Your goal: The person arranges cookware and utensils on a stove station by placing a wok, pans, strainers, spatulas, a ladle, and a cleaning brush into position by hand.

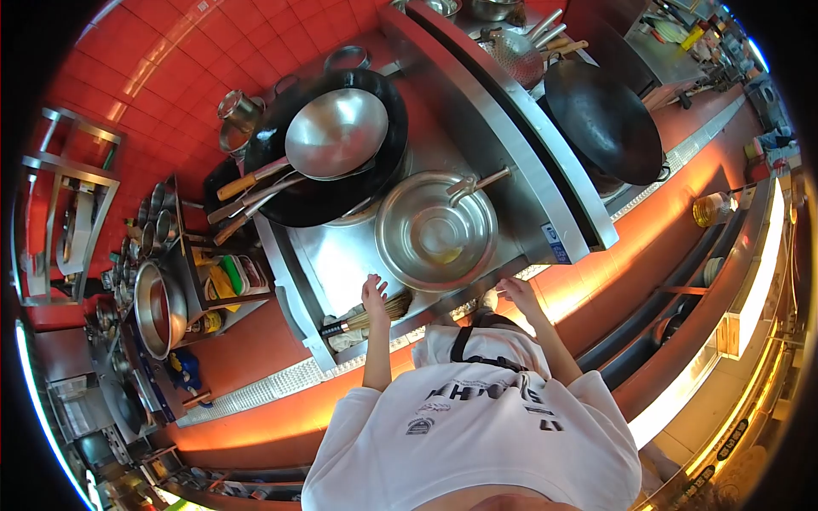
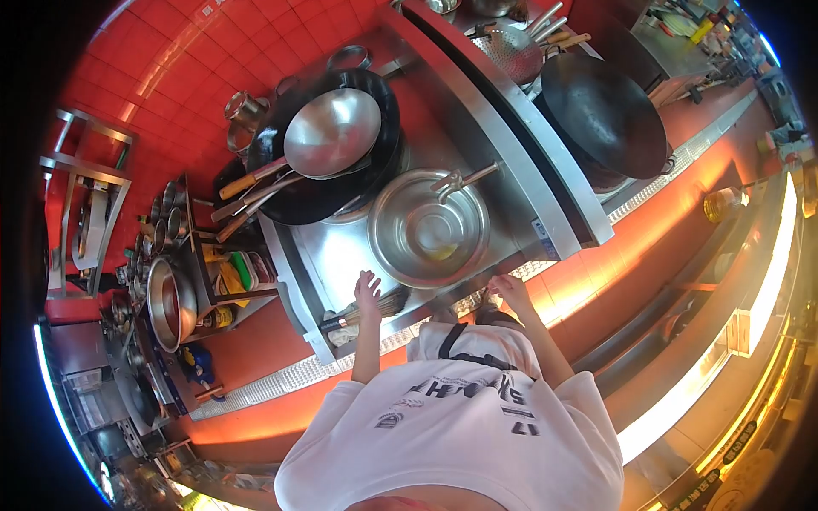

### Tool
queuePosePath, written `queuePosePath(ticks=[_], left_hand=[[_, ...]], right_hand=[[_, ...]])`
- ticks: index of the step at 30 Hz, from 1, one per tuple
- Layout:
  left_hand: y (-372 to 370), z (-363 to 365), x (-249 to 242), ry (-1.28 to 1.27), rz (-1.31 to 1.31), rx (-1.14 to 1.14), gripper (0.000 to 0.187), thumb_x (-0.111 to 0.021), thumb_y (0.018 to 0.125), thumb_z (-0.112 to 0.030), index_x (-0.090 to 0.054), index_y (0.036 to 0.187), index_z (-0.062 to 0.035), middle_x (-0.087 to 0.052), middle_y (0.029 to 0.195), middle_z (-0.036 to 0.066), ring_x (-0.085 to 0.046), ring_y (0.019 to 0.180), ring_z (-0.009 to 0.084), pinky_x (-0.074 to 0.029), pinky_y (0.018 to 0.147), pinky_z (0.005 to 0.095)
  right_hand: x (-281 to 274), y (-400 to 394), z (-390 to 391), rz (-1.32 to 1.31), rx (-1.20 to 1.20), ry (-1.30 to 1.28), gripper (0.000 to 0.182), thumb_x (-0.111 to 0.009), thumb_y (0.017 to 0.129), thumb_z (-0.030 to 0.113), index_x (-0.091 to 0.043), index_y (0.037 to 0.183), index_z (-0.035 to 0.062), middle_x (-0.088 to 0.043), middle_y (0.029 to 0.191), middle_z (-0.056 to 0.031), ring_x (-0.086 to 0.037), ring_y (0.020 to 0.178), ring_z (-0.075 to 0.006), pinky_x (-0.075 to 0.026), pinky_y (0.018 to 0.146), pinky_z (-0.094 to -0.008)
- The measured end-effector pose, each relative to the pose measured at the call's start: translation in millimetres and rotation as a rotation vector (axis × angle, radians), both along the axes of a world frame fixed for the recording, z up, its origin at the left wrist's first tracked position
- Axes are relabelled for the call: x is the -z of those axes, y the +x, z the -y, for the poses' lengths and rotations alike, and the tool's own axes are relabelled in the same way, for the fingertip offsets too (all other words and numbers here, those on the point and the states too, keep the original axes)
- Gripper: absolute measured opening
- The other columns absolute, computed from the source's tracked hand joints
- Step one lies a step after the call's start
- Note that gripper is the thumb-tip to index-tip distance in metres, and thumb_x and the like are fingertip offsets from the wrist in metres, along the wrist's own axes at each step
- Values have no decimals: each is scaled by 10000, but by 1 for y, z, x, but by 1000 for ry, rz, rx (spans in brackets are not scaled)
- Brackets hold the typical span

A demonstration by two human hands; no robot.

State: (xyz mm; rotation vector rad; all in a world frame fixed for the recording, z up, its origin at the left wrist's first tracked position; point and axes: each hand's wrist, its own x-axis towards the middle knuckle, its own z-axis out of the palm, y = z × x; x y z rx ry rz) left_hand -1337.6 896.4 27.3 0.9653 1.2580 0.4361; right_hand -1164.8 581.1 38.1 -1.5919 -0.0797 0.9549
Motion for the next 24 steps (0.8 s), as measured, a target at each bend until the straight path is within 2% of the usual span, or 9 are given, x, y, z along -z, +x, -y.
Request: queuePosePath(ticks=[2,3,8,10,17,20,22,24], left_hand=[[-5,7,-2,-55,27,61,494,-456,894,-478,-498,1165,-67,-533,1157,72,-514,1059,190,-351,898,360],[-6,10,-2,-75,21,71,481,-443,905,-466,-499,1169,-68,-551,1121,70,-535,1017,176,-377,856,331],[-10,19,4,-86,24,121,463,-436,911,-462,-514,1145,-71,-570,1079,55,-564,952,153,-404,792,290],[-8,23,2,-85,65,109,420,-500,886,-448,-560,1075,-77,-597,994,38,-580,846,113,-408,688,241],[1,25,-11,-104,69,139,413,-503,889,-442,-551,1069,-74,-593,971,34,-576,833,110,-416,685,247],[4,24,-11,-83,89,149,446,-471,901,-446,-515,1121,-60,-569,1025,56,-564,913,158,-410,750,294],[7,23,-13,-74,120,110,337,-500,904,-395,-545,1044,-91,-571,948,16,-569,851,114,-410,669,241],[9,21,-14,-77,102,117,330,-502,904,-391,-544,1043,-94,-566,955,15,-568,855,117,-411,669,243]], right_hand=[[3,2,1,-10,52,-72,296,-535,893,294,-594,965,14,-644,890,-69,-627,804,-144,-470,720,-258],[4,1,0,-17,73,-76,294,-527,890,315,-597,958,37,-647,889,-53,-625,799,-129,-452,710,-246],[4,1,-11,-22,91,-21,301,-518,899,311,-593,966,27,-644,877,-55,-627,780,-133,-463,701,-249],[6,3,-14,-3,85,-21,306,-515,903,313,-592,968,24,-643,874,-58,-628,774,-133,-468,696,-250],[9,6,-21,-11,126,34,310,-507,912,301,-584,969,6,-634,878,-80,-631,772,-152,-502,703,-266],[13,5,-19,-18,149,39,303,-508,912,287,-578,974,-2,-629,888,-89,-631,778,-161,-510,719,-272],[14,4,-18,-21,157,42,299,-509,912,279,-574,979,-6,-627,893,-93,-631,782,-166,-513,727,-275],[13,2,-16,-21,151,48,294,-514,910,268,-567,989,-11,-626,896,-92,-630,793,-169,-513,726,-271]])
